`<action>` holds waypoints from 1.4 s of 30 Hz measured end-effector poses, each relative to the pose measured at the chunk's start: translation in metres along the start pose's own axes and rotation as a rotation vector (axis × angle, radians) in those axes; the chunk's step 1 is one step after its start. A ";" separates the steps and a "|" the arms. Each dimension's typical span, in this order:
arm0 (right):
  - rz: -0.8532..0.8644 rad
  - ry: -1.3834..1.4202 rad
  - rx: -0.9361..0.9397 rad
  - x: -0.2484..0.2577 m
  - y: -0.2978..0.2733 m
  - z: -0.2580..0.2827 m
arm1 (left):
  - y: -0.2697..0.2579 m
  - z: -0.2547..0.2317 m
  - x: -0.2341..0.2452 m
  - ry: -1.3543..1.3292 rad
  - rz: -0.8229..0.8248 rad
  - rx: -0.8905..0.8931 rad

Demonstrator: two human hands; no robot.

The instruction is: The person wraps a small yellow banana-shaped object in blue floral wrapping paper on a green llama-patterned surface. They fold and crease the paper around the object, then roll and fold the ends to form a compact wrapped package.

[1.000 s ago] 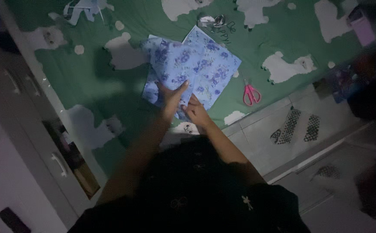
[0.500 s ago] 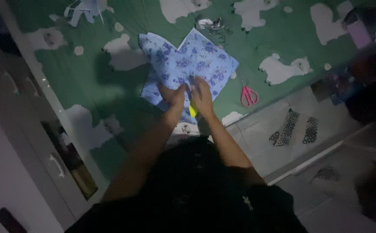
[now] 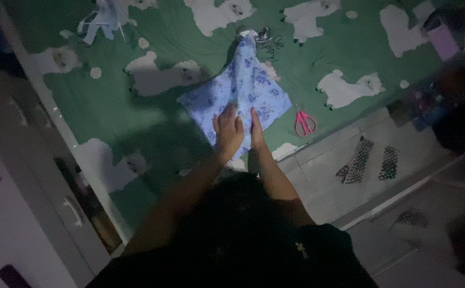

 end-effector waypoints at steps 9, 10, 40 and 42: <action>0.192 -1.041 -0.020 0.002 0.036 -0.010 | 0.008 0.045 0.000 -0.053 -0.075 -0.116; 0.135 -0.980 0.001 -0.004 0.034 -0.005 | 0.012 0.046 -0.001 -0.007 -0.052 -0.104; -0.093 -1.044 0.159 -0.077 -0.009 0.049 | -0.031 0.157 0.011 -0.752 -0.025 0.679; -0.109 -1.026 0.073 -0.074 -0.005 0.045 | -0.046 0.164 -0.009 -1.107 0.192 0.826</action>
Point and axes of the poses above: each hand's wrist, its own y-axis towards the middle knuckle, its own x-axis out of the back of the hand, z = x × y, the point moved 7 cm from there along y, towards the middle knuckle, and after that the axes turned 14 degrees about x, right-handed, at the moved point
